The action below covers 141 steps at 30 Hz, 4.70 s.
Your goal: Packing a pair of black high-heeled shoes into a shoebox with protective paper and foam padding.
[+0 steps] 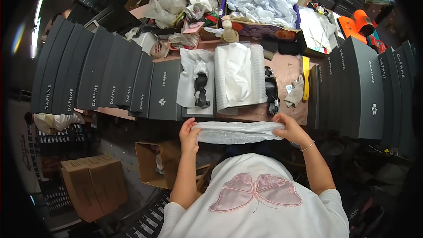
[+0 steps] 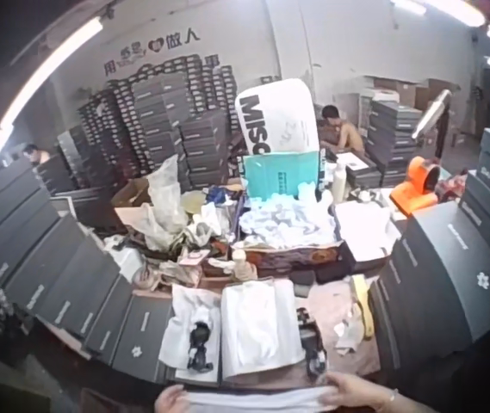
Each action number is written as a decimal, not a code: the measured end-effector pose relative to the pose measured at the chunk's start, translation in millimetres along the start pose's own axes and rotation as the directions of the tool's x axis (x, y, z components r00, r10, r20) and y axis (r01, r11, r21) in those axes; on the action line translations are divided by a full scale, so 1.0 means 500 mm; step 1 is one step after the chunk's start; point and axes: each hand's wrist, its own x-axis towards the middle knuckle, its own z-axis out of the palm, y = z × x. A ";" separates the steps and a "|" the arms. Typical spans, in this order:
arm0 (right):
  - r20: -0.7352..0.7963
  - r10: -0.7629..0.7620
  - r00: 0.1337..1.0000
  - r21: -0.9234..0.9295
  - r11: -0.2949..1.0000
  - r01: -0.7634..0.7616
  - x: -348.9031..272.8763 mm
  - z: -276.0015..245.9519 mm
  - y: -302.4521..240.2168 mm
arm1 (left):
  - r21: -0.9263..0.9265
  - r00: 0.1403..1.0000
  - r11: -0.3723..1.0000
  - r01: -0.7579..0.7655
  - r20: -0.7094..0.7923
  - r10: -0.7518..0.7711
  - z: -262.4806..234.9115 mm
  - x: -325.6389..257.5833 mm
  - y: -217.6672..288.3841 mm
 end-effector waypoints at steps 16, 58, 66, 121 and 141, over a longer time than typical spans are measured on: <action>0.026 0.184 0.983 -0.179 0.968 -0.176 0.076 -0.064 0.015 | -0.206 0.951 0.967 -0.150 -0.297 0.085 0.081 0.043 0.033; -0.412 0.309 0.857 0.683 0.727 0.066 0.286 -0.110 -0.018 | -0.012 0.985 0.985 0.170 0.015 -0.170 0.097 0.327 0.101; -0.491 0.418 0.764 0.752 0.646 0.130 0.294 -0.151 0.110 | 0.301 0.995 0.954 -0.001 0.098 -0.030 0.062 0.365 0.051; -0.026 0.048 0.998 -0.524 0.850 -0.055 0.212 -0.104 -0.103 | 0.259 0.279 0.257 -0.931 0.959 0.044 0.202 0.355 0.607; 0.092 -0.156 0.983 0.007 0.988 0.156 0.162 -0.007 -0.235 | -0.423 0.607 0.774 -0.471 0.481 0.633 0.256 0.108 0.476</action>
